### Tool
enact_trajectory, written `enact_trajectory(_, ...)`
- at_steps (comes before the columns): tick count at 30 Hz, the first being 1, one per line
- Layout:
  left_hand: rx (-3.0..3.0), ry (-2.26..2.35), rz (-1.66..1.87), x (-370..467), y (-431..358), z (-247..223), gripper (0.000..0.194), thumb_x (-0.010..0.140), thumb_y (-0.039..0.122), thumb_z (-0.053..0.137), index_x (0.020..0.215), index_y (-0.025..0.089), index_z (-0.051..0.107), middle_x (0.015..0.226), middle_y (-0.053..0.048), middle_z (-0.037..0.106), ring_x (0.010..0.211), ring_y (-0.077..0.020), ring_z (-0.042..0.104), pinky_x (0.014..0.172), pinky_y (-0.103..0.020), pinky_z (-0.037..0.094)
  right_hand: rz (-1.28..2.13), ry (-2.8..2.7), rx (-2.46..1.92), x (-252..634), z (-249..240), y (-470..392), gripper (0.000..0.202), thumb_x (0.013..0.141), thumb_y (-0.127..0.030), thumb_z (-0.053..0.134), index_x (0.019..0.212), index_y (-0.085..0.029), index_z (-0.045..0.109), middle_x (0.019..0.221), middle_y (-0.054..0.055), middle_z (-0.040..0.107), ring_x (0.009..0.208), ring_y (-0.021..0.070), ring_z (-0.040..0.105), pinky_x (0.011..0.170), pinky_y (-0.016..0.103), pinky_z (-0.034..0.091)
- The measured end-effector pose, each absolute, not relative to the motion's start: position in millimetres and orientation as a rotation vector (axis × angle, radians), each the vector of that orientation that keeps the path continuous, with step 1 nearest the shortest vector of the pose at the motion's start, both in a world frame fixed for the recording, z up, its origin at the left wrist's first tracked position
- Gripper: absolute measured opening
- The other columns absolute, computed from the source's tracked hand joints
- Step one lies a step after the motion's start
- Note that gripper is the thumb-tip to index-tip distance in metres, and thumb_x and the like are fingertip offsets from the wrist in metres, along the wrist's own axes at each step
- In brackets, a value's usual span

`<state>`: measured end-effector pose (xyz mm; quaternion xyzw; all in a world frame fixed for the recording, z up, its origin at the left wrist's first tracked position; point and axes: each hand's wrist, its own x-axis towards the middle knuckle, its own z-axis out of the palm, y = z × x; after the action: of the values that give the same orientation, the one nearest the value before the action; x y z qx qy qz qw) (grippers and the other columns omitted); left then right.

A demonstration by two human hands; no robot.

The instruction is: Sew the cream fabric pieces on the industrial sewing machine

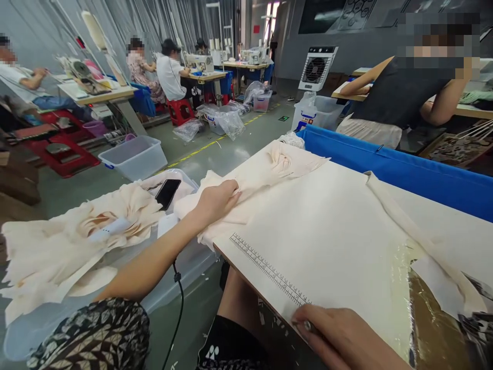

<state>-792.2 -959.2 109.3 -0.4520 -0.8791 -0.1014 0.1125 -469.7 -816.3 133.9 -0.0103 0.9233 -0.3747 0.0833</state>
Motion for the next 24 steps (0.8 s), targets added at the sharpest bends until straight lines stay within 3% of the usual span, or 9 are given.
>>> enact_trajectory(3,-1.294,-2.634,-0.19,-782.6,-961.4,114.9,0.022,0.1,0.032,0.041,0.105,0.019,0.057,0.093,-0.005,0.068,0.073,-0.0196,0.062,0.059,-0.03,0.034,-1.294,2.675,0.064,-492.3,128.1,-807.2,0.026,0.103,-0.039,0.04,0.105,-0.027,0.062,0.075,0.002,0.067,0.065,0.0174,0.062,0.062,0.029,0.05)
enact_trajectory(7,-1.419,-2.477,-0.149,-770.1,-962.5,121.6,0.024,0.1,0.025,0.038,0.089,0.019,0.058,0.082,-0.005,0.065,0.069,-0.018,0.06,0.06,-0.03,0.034,-1.814,2.461,0.385,-536.5,110.8,-791.5,0.04,0.103,-0.049,0.038,0.129,-0.021,0.05,0.092,0.007,0.071,0.057,0.0158,0.063,0.053,0.03,0.053)
enact_trajectory(12,-1.586,-2.351,-0.023,-742.2,-963.5,119.2,0.024,0.099,0.015,0.038,0.088,0.019,0.059,0.083,-0.006,0.063,0.075,-0.0184,0.059,0.063,-0.031,0.038,-2.263,2.174,0.778,-609.4,104.8,-776.7,0.05,0.101,-0.044,0.045,0.146,-0.024,0.035,0.111,0.012,0.068,0.076,0.0207,0.073,0.056,0.032,0.061)
enact_trajectory(16,-1.694,-2.432,0.131,-717.7,-975.3,101.0,0.023,0.096,0.01,0.041,0.107,0.02,0.058,0.102,-0.009,0.063,0.082,-0.0197,0.06,0.064,-0.032,0.044,-2.23,2.227,0.9,-643.7,109.3,-774.4,0.045,0.101,-0.038,0.042,0.144,-0.024,0.04,0.118,0.011,0.062,0.066,0.0149,0.071,0.048,0.027,0.058)
enact_trajectory(19,-1.732,-2.558,0.209,-699.9,-997.0,93.9,0.038,0.093,0.008,0.043,0.128,0.021,0.049,0.119,-0.012,0.06,0.082,-0.0198,0.062,0.059,-0.03,0.047,-2.138,2.294,0.888,-648.8,112.9,-777.6,0.037,0.099,-0.035,0.045,0.133,-0.021,0.05,0.109,0.009,0.064,0.052,0.0104,0.063,0.04,0.023,0.051)
enact_trajectory(22,-1.84,-2.631,0.102,-687.2,-1022.4,101.2,0.044,0.097,0.025,0.043,0.14,0.022,0.04,0.127,-0.014,0.058,0.075,-0.0187,0.065,0.055,-0.029,0.048,-2.03,2.369,0.802,-646.6,113.9,-780.0,0.031,0.098,-0.033,0.046,0.125,-0.019,0.054,0.091,0.005,0.067,0.041,0.0078,0.052,0.035,0.021,0.042)
enact_trajectory(24,-1.886,-2.654,-0.076,-690.2,-1034.6,110.6,0.045,0.1,0.04,0.039,0.141,0.023,0.042,0.113,-0.01,0.065,0.073,-0.0191,0.066,0.056,-0.029,0.049,-1.966,2.427,0.732,-645.1,111.9,-779.6,0.029,0.098,-0.032,0.044,0.121,-0.017,0.055,0.08,0.002,0.067,0.038,0.0073,0.046,0.035,0.02,0.039)
